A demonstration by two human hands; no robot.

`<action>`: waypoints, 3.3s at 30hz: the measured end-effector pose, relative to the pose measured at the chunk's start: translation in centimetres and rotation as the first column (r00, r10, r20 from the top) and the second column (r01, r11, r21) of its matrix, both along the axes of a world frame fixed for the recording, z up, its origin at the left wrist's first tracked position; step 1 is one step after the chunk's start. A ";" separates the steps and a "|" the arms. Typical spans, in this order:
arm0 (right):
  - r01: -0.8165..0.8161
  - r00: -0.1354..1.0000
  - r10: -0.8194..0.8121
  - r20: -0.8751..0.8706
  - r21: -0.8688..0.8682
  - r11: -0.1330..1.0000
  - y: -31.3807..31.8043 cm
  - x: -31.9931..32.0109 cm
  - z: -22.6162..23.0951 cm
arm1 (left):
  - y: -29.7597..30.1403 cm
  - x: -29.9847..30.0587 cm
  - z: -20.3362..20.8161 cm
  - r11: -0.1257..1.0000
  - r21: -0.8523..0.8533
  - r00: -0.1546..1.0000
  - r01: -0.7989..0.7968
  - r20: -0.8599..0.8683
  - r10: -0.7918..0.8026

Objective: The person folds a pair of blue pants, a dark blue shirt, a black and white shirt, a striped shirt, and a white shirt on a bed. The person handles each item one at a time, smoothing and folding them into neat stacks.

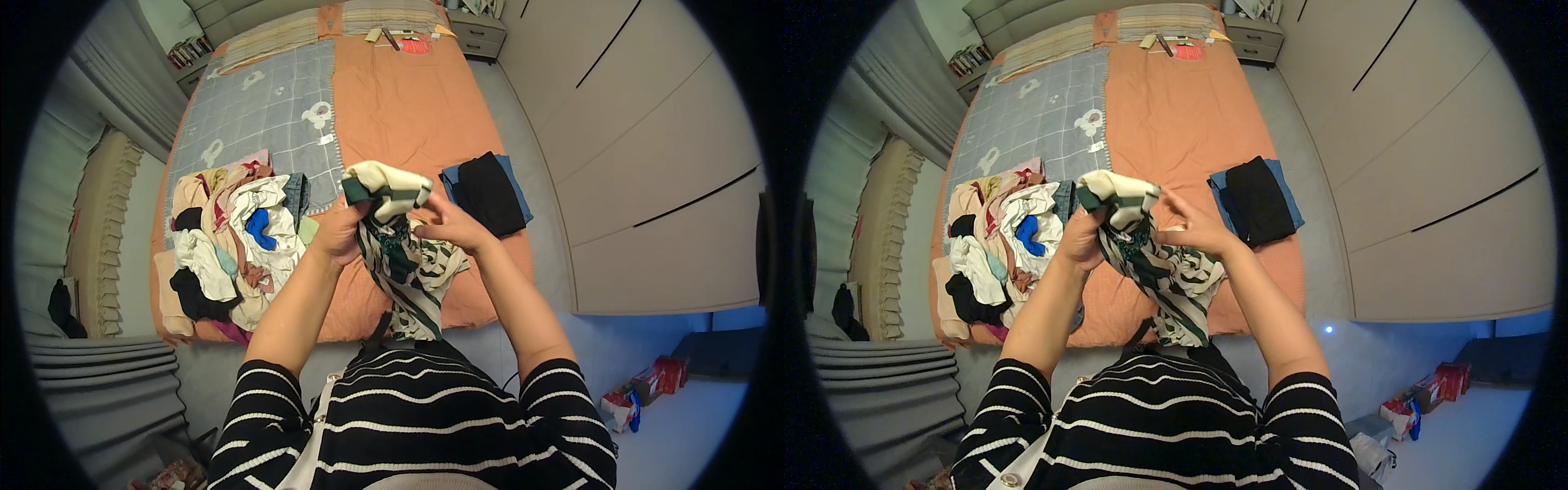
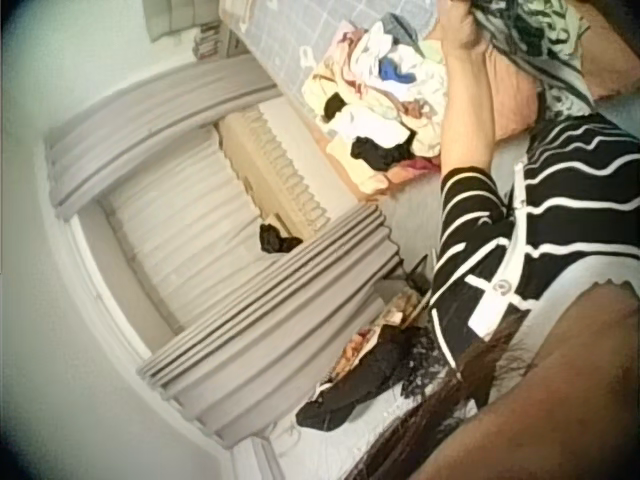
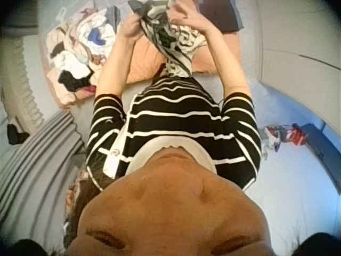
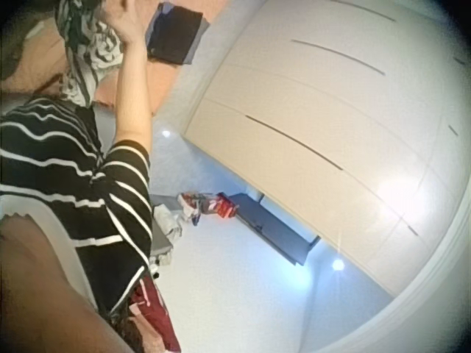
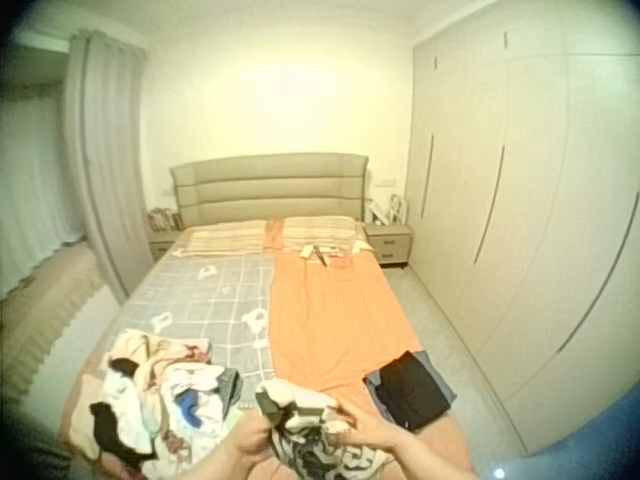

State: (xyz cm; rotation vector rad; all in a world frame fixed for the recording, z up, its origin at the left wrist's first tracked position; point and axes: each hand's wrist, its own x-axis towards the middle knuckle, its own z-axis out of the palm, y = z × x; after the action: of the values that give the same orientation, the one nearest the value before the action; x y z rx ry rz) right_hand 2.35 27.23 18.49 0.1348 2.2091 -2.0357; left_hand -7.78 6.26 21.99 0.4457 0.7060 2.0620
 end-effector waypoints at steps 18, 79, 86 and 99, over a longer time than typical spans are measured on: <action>-0.210 0.975 0.222 -0.016 0.269 0.940 -1.0 2.6 6.3 | -6.8 -4.8 1.0 0.813 -0.244 0.800 -0.529 -0.463 0.381; 0.514 0.746 -0.360 0.560 -0.142 0.846 7.8 -4.0 -2.1 | -1.3 -6.7 -8.3 0.745 -0.663 0.941 0.067 0.290 0.173; 0.433 0.836 -0.304 0.457 -0.209 0.877 2.6 -4.1 3.0 | 1.2 -3.8 -3.4 0.810 -0.572 0.954 0.130 0.296 0.055; 0.042 0.999 -0.041 -0.015 0.127 0.991 -3.1 -2.8 4.9 | 3.0 0.4 0.8 0.866 -0.463 0.981 0.188 0.042 -0.190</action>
State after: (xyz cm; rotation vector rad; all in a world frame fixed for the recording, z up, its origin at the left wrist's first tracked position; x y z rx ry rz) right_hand -0.43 24.15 23.40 0.1830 2.3635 -1.9196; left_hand -7.42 9.25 22.78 0.2311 1.0820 1.6352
